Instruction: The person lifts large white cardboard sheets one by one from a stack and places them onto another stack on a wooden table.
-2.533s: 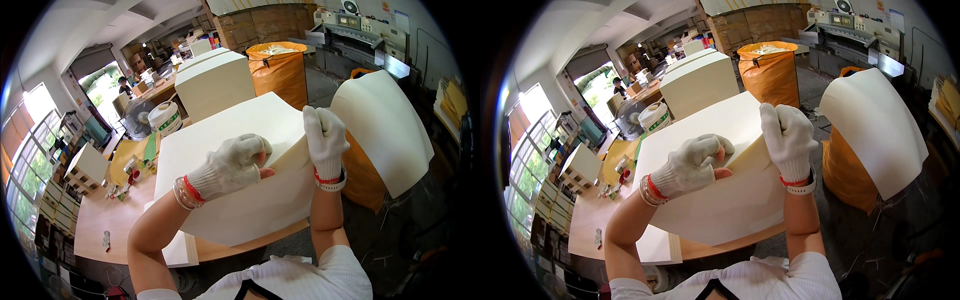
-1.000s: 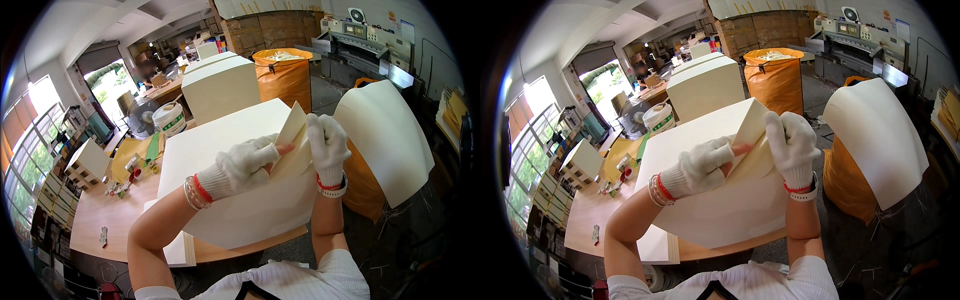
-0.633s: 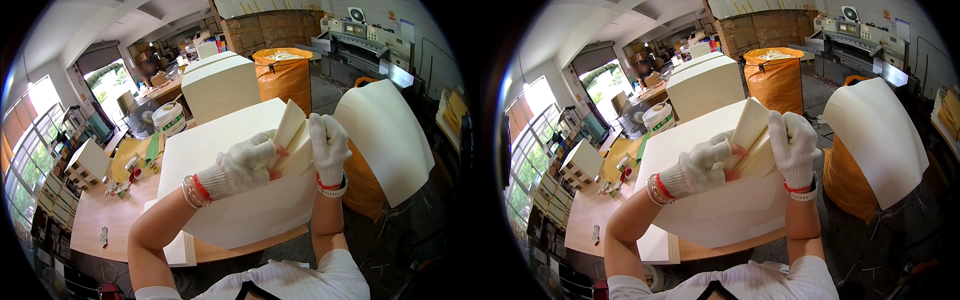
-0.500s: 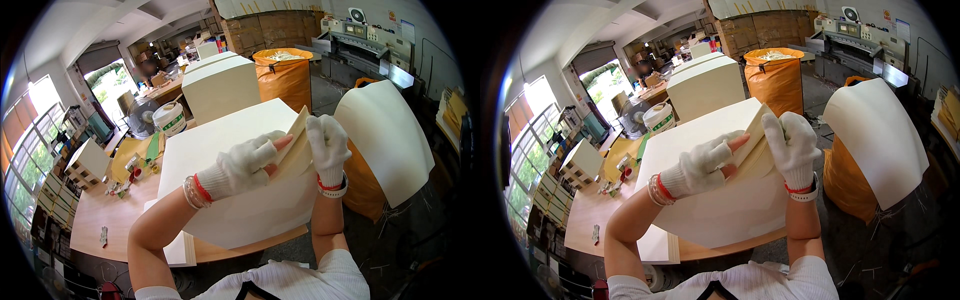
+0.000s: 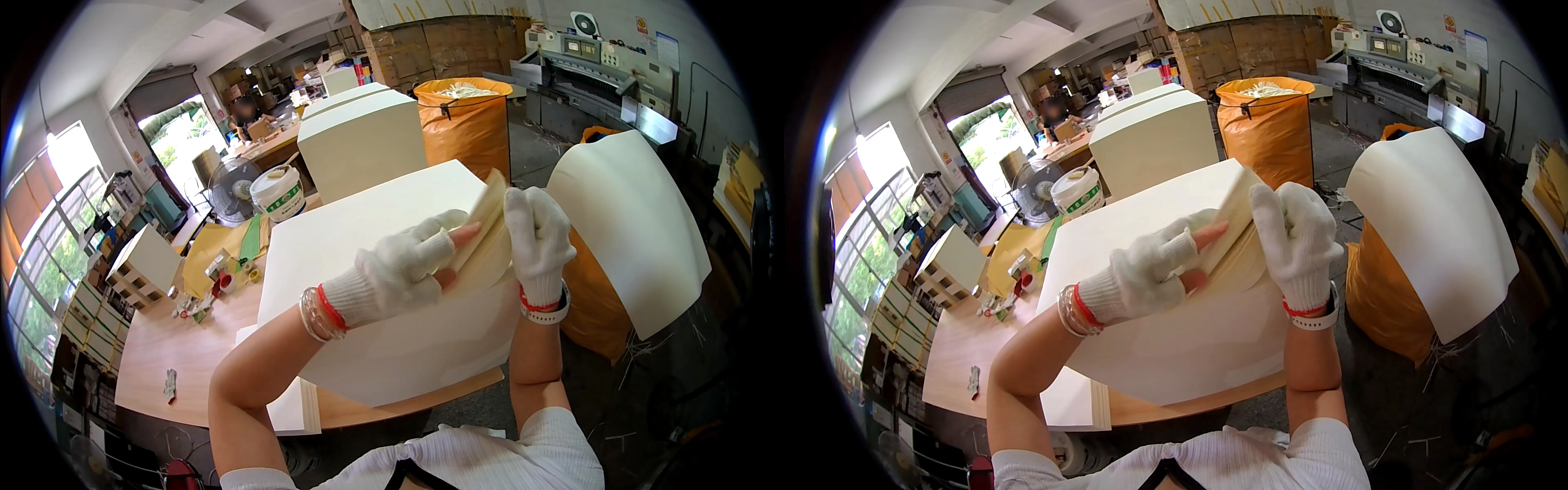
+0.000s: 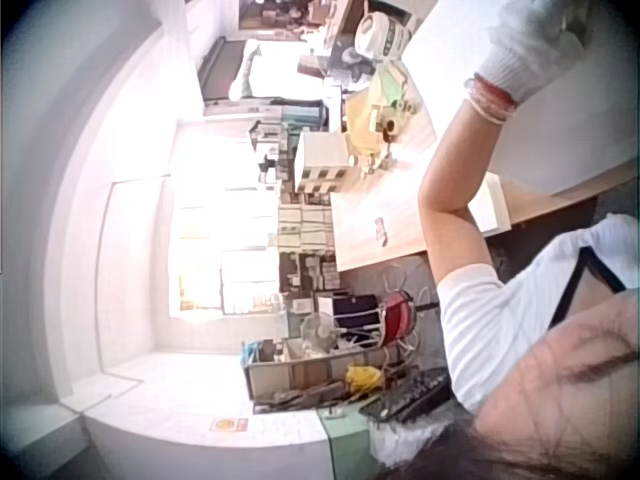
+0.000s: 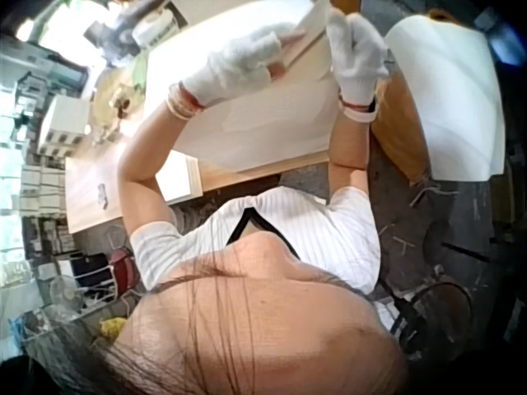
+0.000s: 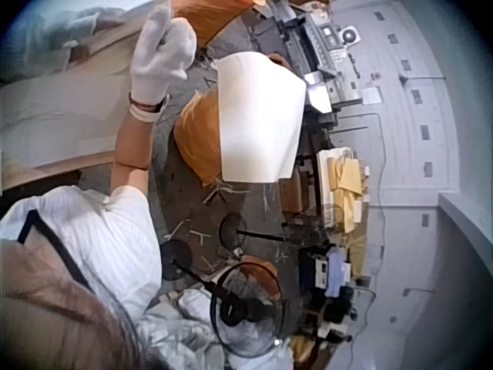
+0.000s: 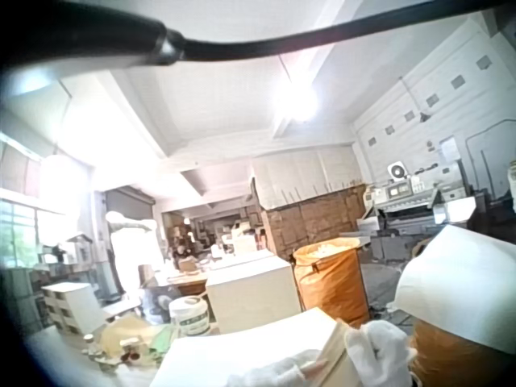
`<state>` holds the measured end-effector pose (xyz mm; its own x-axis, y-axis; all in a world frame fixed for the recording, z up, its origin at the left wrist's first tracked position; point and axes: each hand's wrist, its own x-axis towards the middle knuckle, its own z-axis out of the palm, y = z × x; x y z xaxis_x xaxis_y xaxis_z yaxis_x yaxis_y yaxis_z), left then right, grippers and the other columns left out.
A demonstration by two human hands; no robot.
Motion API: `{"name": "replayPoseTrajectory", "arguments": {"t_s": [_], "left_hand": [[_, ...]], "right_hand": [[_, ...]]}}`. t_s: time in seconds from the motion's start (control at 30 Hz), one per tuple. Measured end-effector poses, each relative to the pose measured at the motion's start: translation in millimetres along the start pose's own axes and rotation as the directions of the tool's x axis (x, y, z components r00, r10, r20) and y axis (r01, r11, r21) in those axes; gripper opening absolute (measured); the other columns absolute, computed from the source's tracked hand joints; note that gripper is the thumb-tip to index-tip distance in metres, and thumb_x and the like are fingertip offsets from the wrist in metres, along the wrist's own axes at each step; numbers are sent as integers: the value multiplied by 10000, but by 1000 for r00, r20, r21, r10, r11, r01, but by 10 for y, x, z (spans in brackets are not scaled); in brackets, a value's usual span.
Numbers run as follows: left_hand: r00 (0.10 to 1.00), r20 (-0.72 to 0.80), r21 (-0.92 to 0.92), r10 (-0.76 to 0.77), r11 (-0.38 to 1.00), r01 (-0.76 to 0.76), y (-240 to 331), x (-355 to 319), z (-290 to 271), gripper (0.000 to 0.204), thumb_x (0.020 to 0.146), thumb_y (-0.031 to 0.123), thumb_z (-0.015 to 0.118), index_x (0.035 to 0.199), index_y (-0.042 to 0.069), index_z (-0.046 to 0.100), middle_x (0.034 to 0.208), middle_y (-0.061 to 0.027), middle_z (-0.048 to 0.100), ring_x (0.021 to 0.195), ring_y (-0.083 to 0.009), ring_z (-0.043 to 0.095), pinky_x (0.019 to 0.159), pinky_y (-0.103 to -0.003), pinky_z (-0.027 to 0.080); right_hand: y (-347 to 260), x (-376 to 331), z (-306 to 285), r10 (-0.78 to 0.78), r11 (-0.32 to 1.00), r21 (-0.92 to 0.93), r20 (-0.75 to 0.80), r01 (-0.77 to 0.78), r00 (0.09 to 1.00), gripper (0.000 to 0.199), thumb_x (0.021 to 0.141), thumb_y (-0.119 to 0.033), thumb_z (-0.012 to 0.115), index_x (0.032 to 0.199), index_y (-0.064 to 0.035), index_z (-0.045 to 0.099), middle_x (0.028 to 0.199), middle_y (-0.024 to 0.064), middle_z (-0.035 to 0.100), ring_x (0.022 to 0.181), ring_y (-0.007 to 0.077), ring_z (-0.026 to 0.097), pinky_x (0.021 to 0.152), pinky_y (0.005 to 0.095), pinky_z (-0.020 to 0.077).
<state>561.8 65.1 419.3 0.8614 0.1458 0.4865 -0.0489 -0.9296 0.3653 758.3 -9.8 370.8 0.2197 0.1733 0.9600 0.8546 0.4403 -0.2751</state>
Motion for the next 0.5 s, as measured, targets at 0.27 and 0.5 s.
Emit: {"name": "replayPoseTrajectory", "arguments": {"t_s": [0.27,0.5], "left_hand": [[998,31,2,61,998,-61,-122,-35,28,390,723,-69,664,1100,29,664,1006,-123,622,838,-263,646,723,-324,511],[998,-23,-41,52,998,-53,-105,-34,25,467,713,-103,584,1152,41,655,1024,-108,623,876,-236,638,769,-323,506]], "right_hand": [[20,-30,51,141,987,80,-33,-138,989,166,921,-34,586,774,40,567,585,83,385,511,226,403,494,362,327],[28,-28,66,22,996,82,-70,-16,997,208,933,-52,584,751,42,550,582,84,385,508,229,398,491,357,323]]}}
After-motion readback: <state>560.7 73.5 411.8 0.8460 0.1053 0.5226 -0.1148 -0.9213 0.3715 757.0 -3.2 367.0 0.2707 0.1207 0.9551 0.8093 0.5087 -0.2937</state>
